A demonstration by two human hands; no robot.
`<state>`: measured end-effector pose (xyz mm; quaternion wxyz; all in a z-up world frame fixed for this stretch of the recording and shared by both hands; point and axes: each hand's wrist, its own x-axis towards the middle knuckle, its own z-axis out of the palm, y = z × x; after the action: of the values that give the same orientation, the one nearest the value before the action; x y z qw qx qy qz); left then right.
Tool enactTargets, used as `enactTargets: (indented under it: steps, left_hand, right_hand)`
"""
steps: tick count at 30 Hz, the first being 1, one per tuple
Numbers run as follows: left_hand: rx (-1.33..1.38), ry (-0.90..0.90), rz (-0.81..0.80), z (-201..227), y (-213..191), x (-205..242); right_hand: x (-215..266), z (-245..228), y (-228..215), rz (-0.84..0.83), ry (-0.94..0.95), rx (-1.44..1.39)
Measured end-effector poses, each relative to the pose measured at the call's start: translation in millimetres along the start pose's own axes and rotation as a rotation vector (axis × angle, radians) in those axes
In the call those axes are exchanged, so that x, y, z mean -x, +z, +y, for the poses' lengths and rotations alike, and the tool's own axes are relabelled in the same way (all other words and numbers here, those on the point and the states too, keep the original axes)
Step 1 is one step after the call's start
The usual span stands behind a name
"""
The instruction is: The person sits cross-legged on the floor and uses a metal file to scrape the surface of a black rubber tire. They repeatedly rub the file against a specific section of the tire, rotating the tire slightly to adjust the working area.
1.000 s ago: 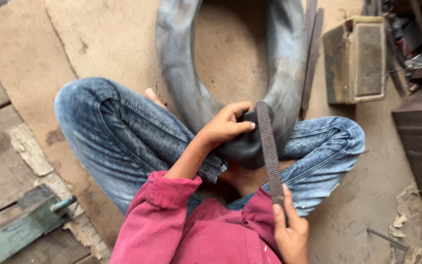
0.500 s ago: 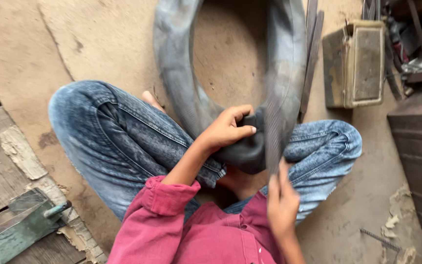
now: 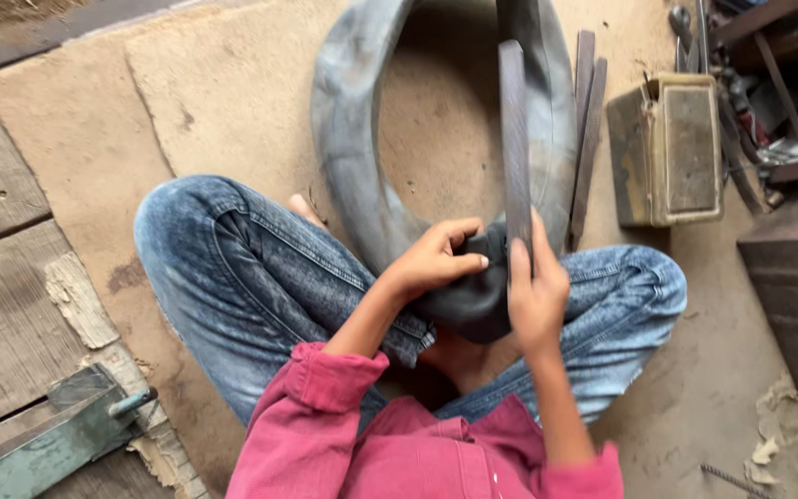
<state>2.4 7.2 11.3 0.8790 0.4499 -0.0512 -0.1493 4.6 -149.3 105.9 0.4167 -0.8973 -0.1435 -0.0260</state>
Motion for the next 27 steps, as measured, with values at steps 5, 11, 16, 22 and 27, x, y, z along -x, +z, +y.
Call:
enactTargets:
  steps: [5, 11, 16, 22, 27]
  left_hand:
    - [-0.024, 0.049, -0.001, -15, -1, -3]
    - [-0.019, 0.1, 0.042, 0, 8, 4]
    - [-0.06, 0.057, 0.035, -6, 7, 8]
    - [-0.12, 0.007, 0.065, -10, 6, 2]
    - [-0.131, 0.109, 0.03, -1, 0, 3]
  right_hand:
    - [121, -12, -37, -0.142, 0.406, 0.071]
    - [95, -17, -31, -0.171, 0.336, -0.008]
    - [3, -12, -3, -0.145, 0.201, 0.011]
    - [41, -10, -12, -0.01, 0.047, 0.028]
    - [143, -23, -36, -0.125, 0.483, 0.117]
